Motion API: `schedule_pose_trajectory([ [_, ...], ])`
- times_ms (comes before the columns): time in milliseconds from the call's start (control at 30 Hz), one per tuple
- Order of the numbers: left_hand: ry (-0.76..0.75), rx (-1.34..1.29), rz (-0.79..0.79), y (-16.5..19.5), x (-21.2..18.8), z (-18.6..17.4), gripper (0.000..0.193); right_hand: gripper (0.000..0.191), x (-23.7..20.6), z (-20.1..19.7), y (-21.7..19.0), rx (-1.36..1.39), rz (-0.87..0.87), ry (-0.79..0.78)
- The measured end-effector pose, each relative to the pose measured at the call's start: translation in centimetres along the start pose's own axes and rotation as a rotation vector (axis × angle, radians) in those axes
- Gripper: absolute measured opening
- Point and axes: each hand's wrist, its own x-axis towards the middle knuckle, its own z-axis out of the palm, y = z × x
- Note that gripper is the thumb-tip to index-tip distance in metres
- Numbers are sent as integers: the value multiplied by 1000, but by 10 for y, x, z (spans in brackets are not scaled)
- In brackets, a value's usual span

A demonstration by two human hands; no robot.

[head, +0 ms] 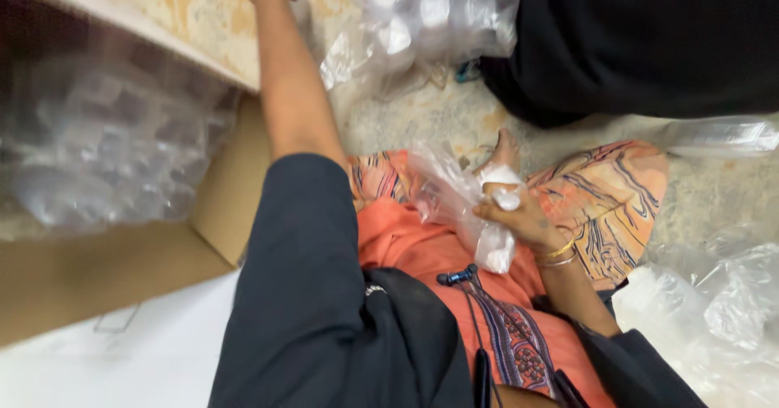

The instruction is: The person sits on the floor and places small white plastic containers into clear plastic bags, twists the bags closed, and sets the bagged items into a cardboard box, repeating the process one item at a time.

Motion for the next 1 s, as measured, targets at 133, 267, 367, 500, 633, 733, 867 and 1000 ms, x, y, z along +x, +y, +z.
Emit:
schedule_pose_trajectory([
  [133,-34,734,345,-57,-67,-37,31,29,-13,-6,-5,45,-40,-20],
  [267,-207,1373,395,-107,-193,-81,46,35,-21,-7,-16,56,-68,-111],
  [367,-763,1723,807,-114,-271,-100,37,37,-23,-2,-24,6,-111,-178],
  [500,-1059,1445,1080,-83,-298,-102,89,40,-27,7,-29,-15,-126,-286],
  [633,-1006,842,1117,-51,-303,-116,64,23,-33,14,-23,216,-40,-213],
  [733,-1530,307,351,-41,-320,-140,41,20,-19,25,-15,446,37,-123],
  [867,-1587,470,590,-43,-355,-180,35,14,25,36,-10,683,-14,-139],
  [1000,-1180,-166,-347,-32,-353,-212,31,14,43,43,-11,441,-139,106],
])
